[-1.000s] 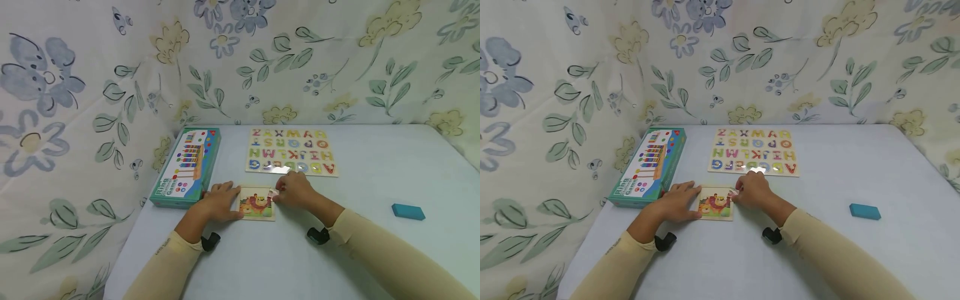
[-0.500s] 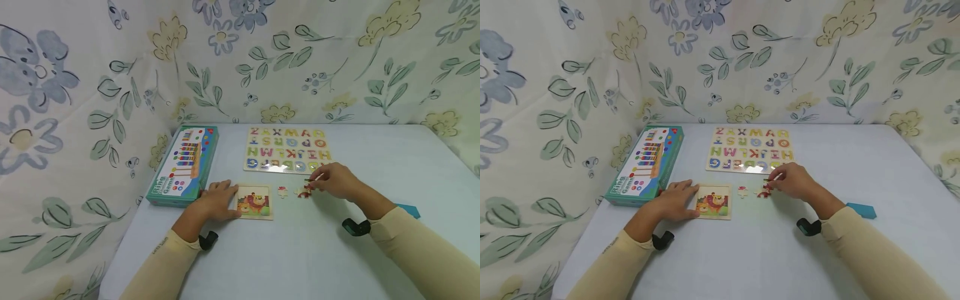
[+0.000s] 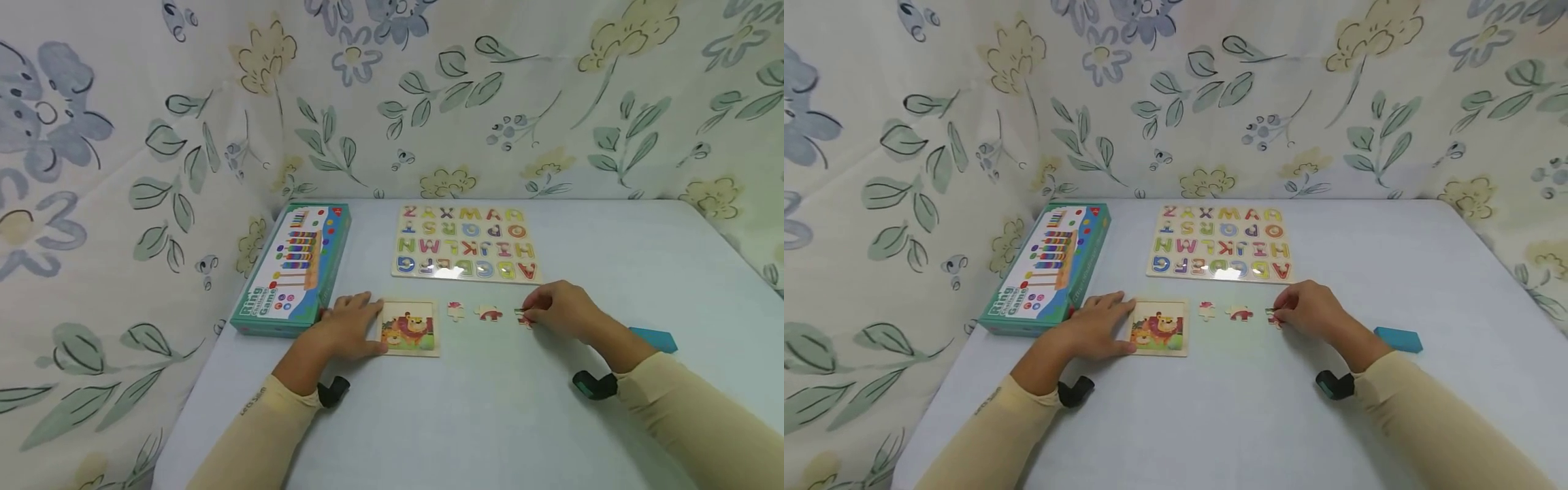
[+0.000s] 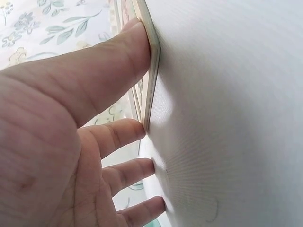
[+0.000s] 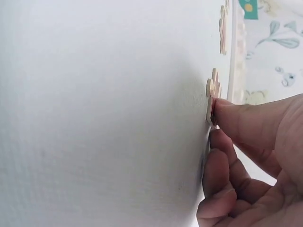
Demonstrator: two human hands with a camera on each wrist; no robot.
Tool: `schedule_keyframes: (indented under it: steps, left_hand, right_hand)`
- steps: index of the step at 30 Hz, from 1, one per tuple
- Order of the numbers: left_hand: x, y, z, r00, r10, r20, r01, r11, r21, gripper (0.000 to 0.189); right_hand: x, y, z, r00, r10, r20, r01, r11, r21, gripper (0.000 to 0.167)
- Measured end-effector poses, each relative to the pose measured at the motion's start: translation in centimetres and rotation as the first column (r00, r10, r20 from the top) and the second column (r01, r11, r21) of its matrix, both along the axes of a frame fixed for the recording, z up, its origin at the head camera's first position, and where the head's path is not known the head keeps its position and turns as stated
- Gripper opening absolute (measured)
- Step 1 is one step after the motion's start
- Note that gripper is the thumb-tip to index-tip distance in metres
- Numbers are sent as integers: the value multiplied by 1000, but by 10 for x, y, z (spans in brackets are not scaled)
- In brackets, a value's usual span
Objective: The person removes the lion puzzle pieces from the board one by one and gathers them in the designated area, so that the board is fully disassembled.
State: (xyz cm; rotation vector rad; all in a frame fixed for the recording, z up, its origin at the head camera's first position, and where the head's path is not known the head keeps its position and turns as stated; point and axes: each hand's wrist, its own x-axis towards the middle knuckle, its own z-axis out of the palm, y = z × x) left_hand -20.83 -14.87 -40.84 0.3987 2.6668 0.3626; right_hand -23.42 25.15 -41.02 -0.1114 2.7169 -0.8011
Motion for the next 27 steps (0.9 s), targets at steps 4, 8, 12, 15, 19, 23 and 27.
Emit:
schedule_keyframes:
  steps: [4, 8, 12, 15, 19, 23, 27]
  left_hand:
    - [1, -4, 0, 1000, 10, 0, -10, 1000, 11, 88]
    - [1, -7, 0, 1000, 8, -3, -8, 1000, 8, 88]
    - [1, -8, 0, 1000, 4, -3, -4, 1000, 9, 88]
    - [1, -8, -1, 1000, 5, -3, -5, 1000, 9, 87]
    - [1, -7, -2, 1000, 8, -5, -8, 1000, 0, 87]
    - [1, -5, -2, 1000, 11, -13, -11, 1000, -3, 86]
    - [2, -3, -1, 1000, 12, -15, -12, 1000, -4, 86]
  right_hand:
    - [-3, -7, 0, 1000, 16, -13, -15, 999, 38, 16]
    - [-8, -17, 6, 999, 46, -28, -44, 996, 75, 27]
    - [-9, -49, 16, 991, 113, -68, -106, 990, 97, 34]
    - [-7, -89, 22, 974, 204, -97, -194, 975, 105, 33]
    - [-3, -149, 21, 944, 317, -95, -306, 945, 116, 32]
    - [-2, -196, 12, 923, 379, -65, -368, 919, 140, 34]
    - [-1, -221, 6, 913, 402, -67, -387, 907, 166, 35]
